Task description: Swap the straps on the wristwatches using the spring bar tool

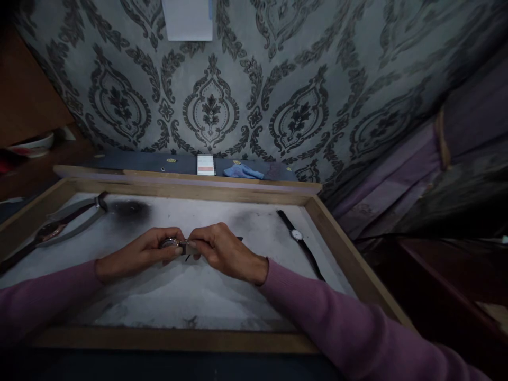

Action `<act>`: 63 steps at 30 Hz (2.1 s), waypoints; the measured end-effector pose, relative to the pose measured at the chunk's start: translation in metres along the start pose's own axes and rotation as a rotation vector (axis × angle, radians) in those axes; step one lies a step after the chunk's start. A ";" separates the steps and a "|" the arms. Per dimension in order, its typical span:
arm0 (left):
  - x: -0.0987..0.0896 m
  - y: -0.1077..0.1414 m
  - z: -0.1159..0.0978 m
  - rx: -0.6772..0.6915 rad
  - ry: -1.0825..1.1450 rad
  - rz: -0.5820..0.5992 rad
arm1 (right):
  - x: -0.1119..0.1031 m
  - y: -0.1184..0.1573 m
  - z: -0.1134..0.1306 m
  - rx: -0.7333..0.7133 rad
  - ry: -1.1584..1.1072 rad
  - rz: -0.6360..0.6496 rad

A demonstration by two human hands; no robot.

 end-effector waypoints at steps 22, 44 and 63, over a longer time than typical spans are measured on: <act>0.001 0.000 0.005 -0.012 -0.077 -0.032 | 0.001 -0.001 0.000 -0.029 0.040 -0.002; 0.000 0.002 0.003 -0.034 -0.070 -0.004 | 0.003 0.000 -0.003 -0.084 0.016 -0.037; 0.001 0.002 0.002 -0.038 -0.071 0.018 | 0.004 -0.001 -0.002 -0.086 0.027 -0.016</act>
Point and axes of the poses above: each hand's wrist, its own y-axis away from the middle knuckle, its own x-axis out of the palm, z = x × y, the point moved 3 cm from there along -y, towards the middle knuckle, and after that the axes turned 6 degrees about -y, right-handed, at the moved point
